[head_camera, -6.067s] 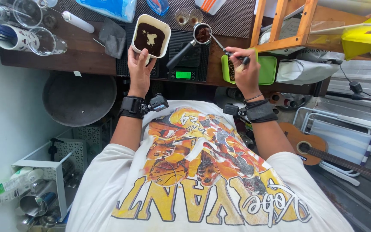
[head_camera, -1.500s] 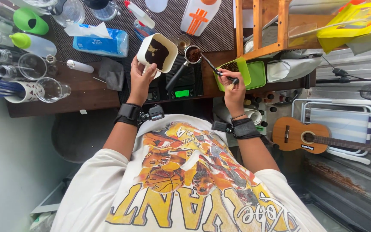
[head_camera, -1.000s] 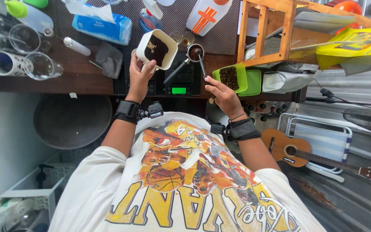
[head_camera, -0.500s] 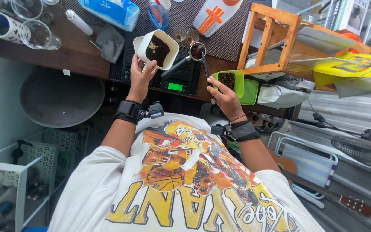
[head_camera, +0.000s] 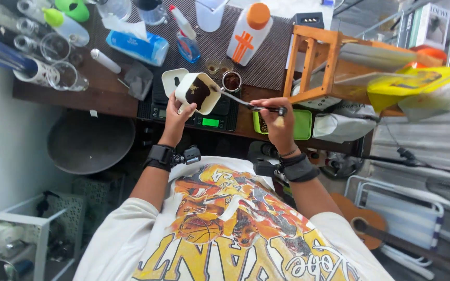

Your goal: Preparing an espresso shot by measuring grounds, tamping them in a portafilter, and using an espresso machine.

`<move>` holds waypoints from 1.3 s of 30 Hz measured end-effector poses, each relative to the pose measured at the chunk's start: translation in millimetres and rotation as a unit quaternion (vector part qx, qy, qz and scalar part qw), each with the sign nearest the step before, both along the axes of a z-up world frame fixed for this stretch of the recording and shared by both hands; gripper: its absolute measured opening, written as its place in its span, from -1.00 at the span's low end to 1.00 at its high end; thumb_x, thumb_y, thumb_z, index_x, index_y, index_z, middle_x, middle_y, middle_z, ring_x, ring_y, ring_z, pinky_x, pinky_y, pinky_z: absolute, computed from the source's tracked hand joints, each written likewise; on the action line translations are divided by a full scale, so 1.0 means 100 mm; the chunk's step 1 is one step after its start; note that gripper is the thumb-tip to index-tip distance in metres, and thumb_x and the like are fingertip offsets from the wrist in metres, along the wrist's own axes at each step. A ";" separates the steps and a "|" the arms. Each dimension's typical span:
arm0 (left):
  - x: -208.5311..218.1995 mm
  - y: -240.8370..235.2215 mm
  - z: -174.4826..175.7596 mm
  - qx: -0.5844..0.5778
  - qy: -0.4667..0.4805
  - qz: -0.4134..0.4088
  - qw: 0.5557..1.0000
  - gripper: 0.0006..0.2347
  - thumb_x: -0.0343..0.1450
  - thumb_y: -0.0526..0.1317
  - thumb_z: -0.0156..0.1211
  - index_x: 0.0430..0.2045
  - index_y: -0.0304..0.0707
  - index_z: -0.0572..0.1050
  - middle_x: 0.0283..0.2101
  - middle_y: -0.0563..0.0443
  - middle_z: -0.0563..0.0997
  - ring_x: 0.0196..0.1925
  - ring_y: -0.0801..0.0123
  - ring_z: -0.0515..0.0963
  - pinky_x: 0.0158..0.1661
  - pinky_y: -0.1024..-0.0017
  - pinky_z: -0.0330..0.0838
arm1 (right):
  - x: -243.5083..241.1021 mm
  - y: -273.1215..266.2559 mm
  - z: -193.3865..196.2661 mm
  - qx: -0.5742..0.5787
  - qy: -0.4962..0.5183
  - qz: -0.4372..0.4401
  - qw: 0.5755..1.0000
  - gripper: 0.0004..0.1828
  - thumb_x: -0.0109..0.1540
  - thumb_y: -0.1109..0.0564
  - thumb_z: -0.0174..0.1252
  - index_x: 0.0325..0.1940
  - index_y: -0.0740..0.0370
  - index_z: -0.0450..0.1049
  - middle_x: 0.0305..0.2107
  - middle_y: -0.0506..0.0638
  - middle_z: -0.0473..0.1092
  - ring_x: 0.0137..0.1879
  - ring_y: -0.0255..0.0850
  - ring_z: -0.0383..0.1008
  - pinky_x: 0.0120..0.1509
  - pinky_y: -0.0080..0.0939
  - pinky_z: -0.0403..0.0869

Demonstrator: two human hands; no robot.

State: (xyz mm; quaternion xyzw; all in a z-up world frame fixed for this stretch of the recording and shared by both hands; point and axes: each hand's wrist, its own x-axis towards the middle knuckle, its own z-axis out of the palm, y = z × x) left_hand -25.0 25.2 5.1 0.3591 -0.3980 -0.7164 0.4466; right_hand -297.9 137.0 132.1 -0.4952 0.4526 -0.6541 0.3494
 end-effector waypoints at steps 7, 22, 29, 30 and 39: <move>-0.13 -0.04 0.06 -0.033 -0.034 -0.055 0.997 -0.34 0.39 -0.25 0.38 0.39 -0.36 0.15 0.22 -0.09 0.49 0.25 0.34 0.51 0.21 0.40 0.41 | 0.16 -0.05 0.19 0.016 0.174 0.032 0.984 -0.86 0.38 0.35 0.20 -0.03 0.30 0.39 0.01 0.09 0.56 0.14 -0.16 0.62 0.23 -0.15 0.58; -0.01 -0.22 0.44 -0.063 -0.024 -0.102 0.993 -0.18 0.37 -0.32 0.40 0.50 -0.10 -0.05 0.40 -0.14 0.31 0.40 0.23 0.40 0.26 0.30 0.46 | 0.55 -0.13 -0.15 0.056 0.096 0.009 0.994 -0.90 0.42 0.31 0.16 -0.06 0.33 0.35 -0.10 0.11 0.56 0.10 -0.15 0.62 0.19 -0.14 0.61; 0.08 -0.29 0.40 -0.090 0.043 -0.109 0.989 -0.09 0.36 -0.42 0.43 0.55 -0.03 -0.12 0.53 -0.12 0.13 0.52 0.15 0.29 0.45 0.20 0.32 | 0.80 -0.29 -0.18 0.152 -0.178 0.000 0.972 -0.89 0.45 0.17 0.06 -0.01 0.27 0.34 -0.03 0.14 0.52 0.11 -0.12 0.61 0.25 -0.10 0.64; 0.09 -0.29 0.42 -0.084 0.049 -0.113 0.989 -0.10 0.36 -0.42 0.42 0.54 -0.05 -0.11 0.52 -0.12 0.15 0.51 0.15 0.30 0.43 0.19 0.33 | 0.84 -0.31 -0.17 0.173 -0.218 -0.006 0.960 -0.88 0.44 0.15 0.05 -0.01 0.26 0.34 -0.02 0.15 0.53 0.10 -0.11 0.61 0.24 -0.10 0.63; 0.26 -0.44 0.10 -0.091 0.068 -0.125 0.986 -0.19 0.42 -0.37 0.36 0.55 -0.09 -0.04 0.46 -0.10 0.25 0.46 0.21 0.35 0.36 0.28 0.39 | 0.96 -0.34 -0.44 0.144 -0.349 -0.034 0.925 -0.91 0.45 0.16 0.06 -0.02 0.23 0.38 -0.03 0.15 0.52 0.10 -0.07 0.59 0.23 -0.10 0.60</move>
